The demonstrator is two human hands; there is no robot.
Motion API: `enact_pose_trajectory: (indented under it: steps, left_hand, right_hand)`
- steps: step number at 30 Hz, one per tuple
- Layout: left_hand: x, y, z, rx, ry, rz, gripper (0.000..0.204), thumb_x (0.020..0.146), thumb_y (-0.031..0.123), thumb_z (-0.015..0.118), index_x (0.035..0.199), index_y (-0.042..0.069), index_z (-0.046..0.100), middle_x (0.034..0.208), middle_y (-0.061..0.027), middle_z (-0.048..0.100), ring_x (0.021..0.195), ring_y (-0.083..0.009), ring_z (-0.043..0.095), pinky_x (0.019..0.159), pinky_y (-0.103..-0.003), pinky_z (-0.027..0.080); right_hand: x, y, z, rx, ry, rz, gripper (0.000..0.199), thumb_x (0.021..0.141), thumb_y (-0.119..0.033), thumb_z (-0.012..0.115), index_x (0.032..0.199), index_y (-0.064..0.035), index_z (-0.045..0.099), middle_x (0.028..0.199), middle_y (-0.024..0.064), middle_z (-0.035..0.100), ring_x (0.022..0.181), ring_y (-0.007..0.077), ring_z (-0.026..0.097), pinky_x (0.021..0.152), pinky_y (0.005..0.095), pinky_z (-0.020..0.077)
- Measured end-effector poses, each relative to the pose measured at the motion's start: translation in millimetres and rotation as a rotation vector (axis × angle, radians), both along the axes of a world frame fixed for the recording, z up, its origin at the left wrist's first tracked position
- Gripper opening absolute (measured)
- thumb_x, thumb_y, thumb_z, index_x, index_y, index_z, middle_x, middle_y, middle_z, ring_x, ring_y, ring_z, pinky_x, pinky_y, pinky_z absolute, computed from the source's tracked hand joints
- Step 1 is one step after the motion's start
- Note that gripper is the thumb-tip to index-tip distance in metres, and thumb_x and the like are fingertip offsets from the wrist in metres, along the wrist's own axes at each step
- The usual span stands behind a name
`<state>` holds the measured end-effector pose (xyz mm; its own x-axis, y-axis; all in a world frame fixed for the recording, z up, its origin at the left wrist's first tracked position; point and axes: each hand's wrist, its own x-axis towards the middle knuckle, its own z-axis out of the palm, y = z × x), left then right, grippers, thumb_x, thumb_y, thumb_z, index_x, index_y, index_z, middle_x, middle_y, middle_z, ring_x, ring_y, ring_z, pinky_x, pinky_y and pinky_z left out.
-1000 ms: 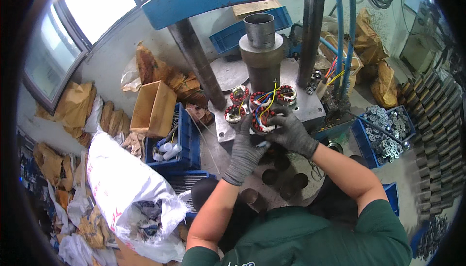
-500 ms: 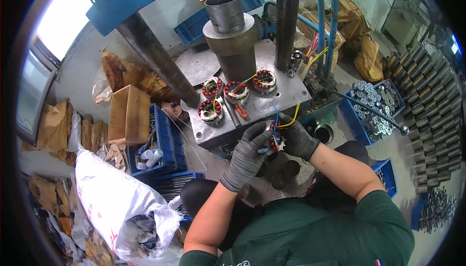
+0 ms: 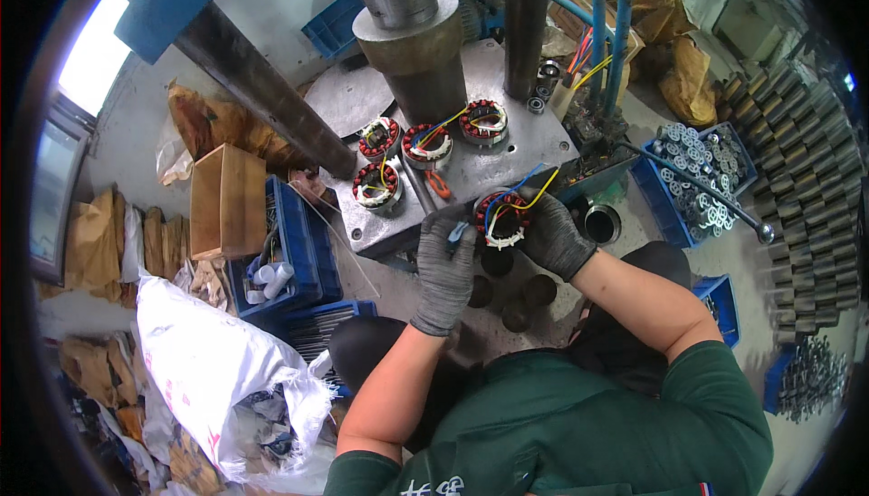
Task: The person wipes metal components with a cloth, places motor stators and metal cylinders onto a hydraulic press machine, and operates the press to push the stators into the cylinders.
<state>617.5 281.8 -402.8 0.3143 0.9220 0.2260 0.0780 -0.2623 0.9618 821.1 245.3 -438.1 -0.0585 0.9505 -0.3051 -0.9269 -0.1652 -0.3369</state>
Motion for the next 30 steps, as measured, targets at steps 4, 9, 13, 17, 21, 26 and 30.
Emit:
enact_pose_trajectory:
  steps: [4, 9, 13, 17, 21, 26, 30]
  left_hand:
    - [9, -6, 2, 0.115, -0.032, 0.006, 0.027, 0.088, 0.006, 0.076, 0.112, 0.001, 0.067, 0.115, -0.0147, 0.064, 0.104, -0.0276, 0.066, 0.089, -0.038, 0.056]
    - [9, -6, 9, 0.46, 0.271, 0.069, 0.032, 0.08, -0.002, 0.072, 0.111, 0.005, 0.068, 0.117, -0.0171, 0.063, 0.106, -0.0352, 0.065, 0.092, -0.042, 0.056]
    - [9, -6, 9, 0.486, 0.224, 0.034, 0.029, 0.082, -0.001, 0.071, 0.11, 0.004, 0.069, 0.119, -0.0171, 0.063, 0.107, -0.0347, 0.066, 0.092, -0.042, 0.056]
    - [7, -7, 8, 0.513, 0.291, -0.023, 0.024, 0.084, -0.001, 0.07, 0.107, 0.004, 0.072, 0.122, -0.0179, 0.062, 0.111, -0.0337, 0.063, 0.095, -0.04, 0.054]
    - [5, -9, 8, 0.49, 0.346, -0.046, 0.026, 0.085, 0.002, 0.074, 0.111, 0.002, 0.07, 0.126, -0.0175, 0.06, 0.112, -0.0295, 0.063, 0.093, -0.037, 0.054]
    - [12, -13, 2, 0.19, 0.07, 0.08, 0.04, 0.078, 0.005, 0.081, 0.114, -0.002, 0.065, 0.116, -0.0179, 0.063, 0.106, -0.0353, 0.065, 0.097, -0.042, 0.053]
    - [13, -2, -8, 0.135, 0.173, 0.033, 0.042, 0.076, 0.001, 0.079, 0.115, 0.0, 0.064, 0.11, -0.0181, 0.063, 0.099, -0.0345, 0.067, 0.09, -0.041, 0.055]
  right_hand:
    - [-10, -6, 10, 0.058, -0.096, -0.004, 0.033, 0.103, -0.028, 0.056, 0.124, -0.0022, 0.063, 0.117, 0.0126, 0.071, 0.108, 0.0249, 0.069, 0.104, 0.0418, 0.053]
    - [-16, -18, 26, 0.021, -0.082, 0.027, 0.042, 0.105, -0.035, 0.052, 0.13, -0.0029, 0.063, 0.118, 0.0111, 0.072, 0.109, 0.0231, 0.069, 0.101, 0.0389, 0.0525]
    - [-16, -17, 31, 0.137, -0.198, 0.055, 0.044, 0.105, -0.037, 0.052, 0.131, -0.0026, 0.062, 0.122, 0.0114, 0.071, 0.11, 0.0228, 0.069, 0.1, 0.039, 0.0531]
    - [-17, -18, 30, 0.131, -0.196, 0.065, 0.038, 0.103, -0.025, 0.057, 0.136, -0.0049, 0.061, 0.128, 0.0114, 0.069, 0.108, 0.0214, 0.069, 0.101, 0.0371, 0.0545]
    - [-18, -23, 28, 0.207, -0.308, 0.061, 0.044, 0.093, -0.008, 0.069, 0.137, -0.006, 0.059, 0.128, 0.0108, 0.068, 0.113, 0.0221, 0.068, 0.101, 0.0369, 0.0565]
    - [-24, -24, 29, 0.212, -0.444, 0.012, 0.059, 0.086, -0.002, 0.076, 0.141, -0.0042, 0.055, 0.131, 0.0117, 0.066, 0.118, 0.024, 0.066, 0.104, 0.0386, 0.0556]
    - [-32, -34, 38, 0.175, -0.56, 0.005, 0.065, 0.084, -0.002, 0.079, 0.144, -0.0067, 0.054, 0.133, 0.0096, 0.065, 0.118, 0.0205, 0.064, 0.103, 0.0376, 0.055]
